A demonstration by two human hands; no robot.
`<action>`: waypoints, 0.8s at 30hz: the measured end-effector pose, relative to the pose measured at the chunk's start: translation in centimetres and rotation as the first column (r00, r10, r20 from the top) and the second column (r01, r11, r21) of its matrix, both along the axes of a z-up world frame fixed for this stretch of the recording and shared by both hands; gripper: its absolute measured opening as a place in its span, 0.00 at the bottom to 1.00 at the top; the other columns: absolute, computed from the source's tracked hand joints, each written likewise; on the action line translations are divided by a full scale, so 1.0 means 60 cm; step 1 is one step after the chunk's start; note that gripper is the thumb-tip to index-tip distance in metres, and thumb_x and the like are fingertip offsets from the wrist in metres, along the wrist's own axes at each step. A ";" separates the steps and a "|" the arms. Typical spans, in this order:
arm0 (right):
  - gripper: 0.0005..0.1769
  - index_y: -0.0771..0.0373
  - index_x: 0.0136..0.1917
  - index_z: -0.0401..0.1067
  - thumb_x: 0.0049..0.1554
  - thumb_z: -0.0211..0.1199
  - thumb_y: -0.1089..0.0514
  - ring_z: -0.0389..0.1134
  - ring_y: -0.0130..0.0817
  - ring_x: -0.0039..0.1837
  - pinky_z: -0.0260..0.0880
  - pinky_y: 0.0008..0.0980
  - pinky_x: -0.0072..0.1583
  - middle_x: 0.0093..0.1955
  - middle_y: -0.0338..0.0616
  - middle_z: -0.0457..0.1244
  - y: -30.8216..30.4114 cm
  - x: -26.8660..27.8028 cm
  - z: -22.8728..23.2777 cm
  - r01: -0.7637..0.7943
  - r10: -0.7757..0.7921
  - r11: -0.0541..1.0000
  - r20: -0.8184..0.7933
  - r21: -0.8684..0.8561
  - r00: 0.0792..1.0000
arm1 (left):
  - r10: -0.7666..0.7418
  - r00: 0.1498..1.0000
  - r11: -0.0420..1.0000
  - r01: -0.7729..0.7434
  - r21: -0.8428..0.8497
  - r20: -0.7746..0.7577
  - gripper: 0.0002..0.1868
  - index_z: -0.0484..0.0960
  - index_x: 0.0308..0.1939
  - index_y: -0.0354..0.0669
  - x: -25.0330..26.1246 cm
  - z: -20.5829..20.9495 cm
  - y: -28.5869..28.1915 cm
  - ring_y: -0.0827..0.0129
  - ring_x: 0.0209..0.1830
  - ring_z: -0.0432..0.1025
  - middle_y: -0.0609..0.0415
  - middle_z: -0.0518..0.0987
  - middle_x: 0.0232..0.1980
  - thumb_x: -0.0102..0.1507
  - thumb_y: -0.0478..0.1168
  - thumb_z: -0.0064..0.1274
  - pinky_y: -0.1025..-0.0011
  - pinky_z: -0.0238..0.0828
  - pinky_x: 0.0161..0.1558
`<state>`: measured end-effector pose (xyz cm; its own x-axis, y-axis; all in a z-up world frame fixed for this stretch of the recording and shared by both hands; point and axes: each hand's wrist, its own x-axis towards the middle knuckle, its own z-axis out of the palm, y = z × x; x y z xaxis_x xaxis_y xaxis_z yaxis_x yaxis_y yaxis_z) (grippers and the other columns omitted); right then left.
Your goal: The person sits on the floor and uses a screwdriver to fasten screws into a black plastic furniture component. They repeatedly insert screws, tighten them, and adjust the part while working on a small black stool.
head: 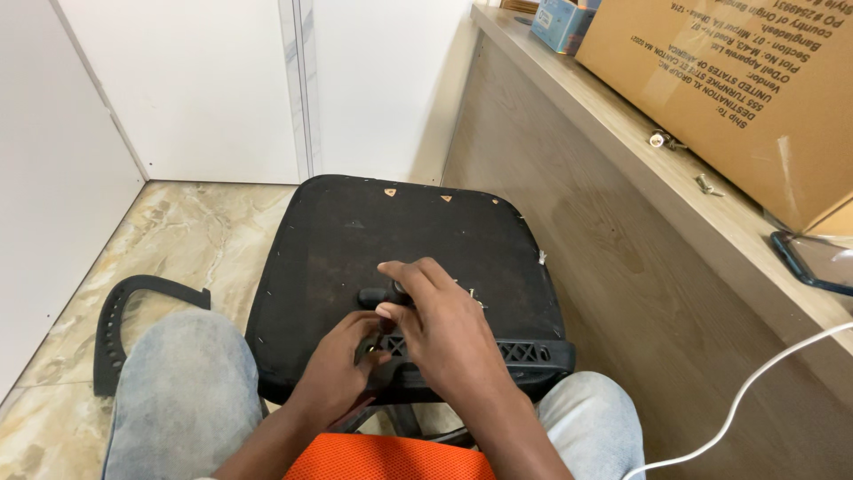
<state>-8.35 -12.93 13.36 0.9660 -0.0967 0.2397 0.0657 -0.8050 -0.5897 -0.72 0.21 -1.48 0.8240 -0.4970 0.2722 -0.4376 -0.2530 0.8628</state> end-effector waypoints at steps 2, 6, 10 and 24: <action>0.22 0.57 0.64 0.73 0.56 0.65 0.55 0.74 0.37 0.52 0.75 0.38 0.51 0.57 0.41 0.68 -0.010 -0.001 -0.009 0.076 -0.082 0.993 0.058 0.088 0.995 | 0.071 0.997 0.984 -0.069 0.162 -0.006 0.16 0.82 0.50 0.36 0.001 -0.010 0.001 0.61 0.57 0.74 0.53 0.78 0.55 0.59 0.36 0.59 0.64 0.70 0.57; 0.22 0.60 0.63 0.73 0.55 0.69 0.57 0.74 0.31 0.49 0.77 0.33 0.50 0.52 0.42 0.70 -0.058 0.011 -0.035 0.293 -0.343 0.928 0.220 0.231 0.913 | 0.177 0.968 0.920 -0.099 0.379 -0.178 0.14 0.84 0.49 0.42 0.019 -0.018 -0.002 0.65 0.54 0.75 0.58 0.77 0.54 0.62 0.43 0.59 0.65 0.70 0.57; 0.20 0.65 0.63 0.69 0.58 0.64 0.58 0.70 0.31 0.45 0.79 0.32 0.47 0.49 0.43 0.63 -0.127 0.023 -0.066 0.292 -0.530 0.600 0.097 0.744 0.842 | 0.139 0.985 0.919 -0.092 0.383 -0.098 0.10 0.87 0.42 0.43 0.026 -0.025 -0.004 0.67 0.49 0.76 0.59 0.79 0.50 0.62 0.44 0.57 0.67 0.73 0.55; 0.20 0.67 0.63 0.68 0.59 0.62 0.59 0.70 0.27 0.50 0.80 0.31 0.55 0.53 0.43 0.63 -0.202 0.056 -0.258 0.405 -0.426 0.537 -0.177 0.741 0.888 | -0.002 0.981 0.953 0.061 0.298 -0.194 0.47 0.64 0.71 0.44 0.028 -0.033 0.011 0.59 0.72 0.61 0.54 0.73 0.68 0.52 0.48 0.69 0.62 0.56 0.72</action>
